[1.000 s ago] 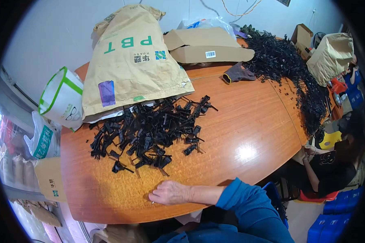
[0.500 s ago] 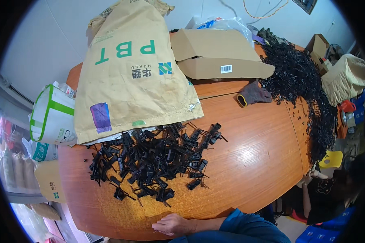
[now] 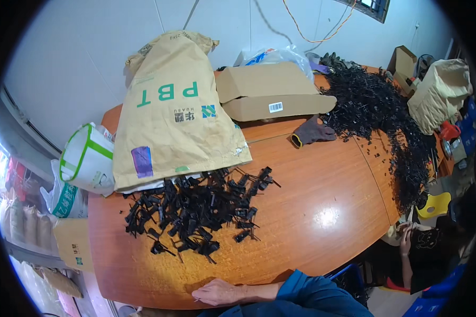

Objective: Inspecting and sorting small black plastic components at a workbench.

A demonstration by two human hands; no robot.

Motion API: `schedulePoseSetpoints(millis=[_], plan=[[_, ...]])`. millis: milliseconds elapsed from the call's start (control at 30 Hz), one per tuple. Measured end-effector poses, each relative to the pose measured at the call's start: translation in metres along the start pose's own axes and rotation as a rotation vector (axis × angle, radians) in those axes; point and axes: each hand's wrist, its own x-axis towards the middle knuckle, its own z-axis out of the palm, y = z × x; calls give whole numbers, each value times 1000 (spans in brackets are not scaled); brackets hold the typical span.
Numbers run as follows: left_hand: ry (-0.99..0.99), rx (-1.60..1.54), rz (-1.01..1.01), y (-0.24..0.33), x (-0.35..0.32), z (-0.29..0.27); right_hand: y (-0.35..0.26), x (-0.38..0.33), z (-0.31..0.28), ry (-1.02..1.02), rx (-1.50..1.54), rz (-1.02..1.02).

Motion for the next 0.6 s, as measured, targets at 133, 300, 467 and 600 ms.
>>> schedulePoseSetpoints(millis=[133, 300, 467, 600], plan=[[102, 186, 14, 32, -6, 4, 9, 2, -2, 162, -20, -135], [231, 397, 71, 63, -21, 5, 12, 9, -5, 199, -114, 0], [354, 615, 55, 78, -8, 3, 15, 5, -4, 247, -98, 85], [340, 738, -24, 83, -19, -17, 25, 5, 2, 210, -19, 69]])
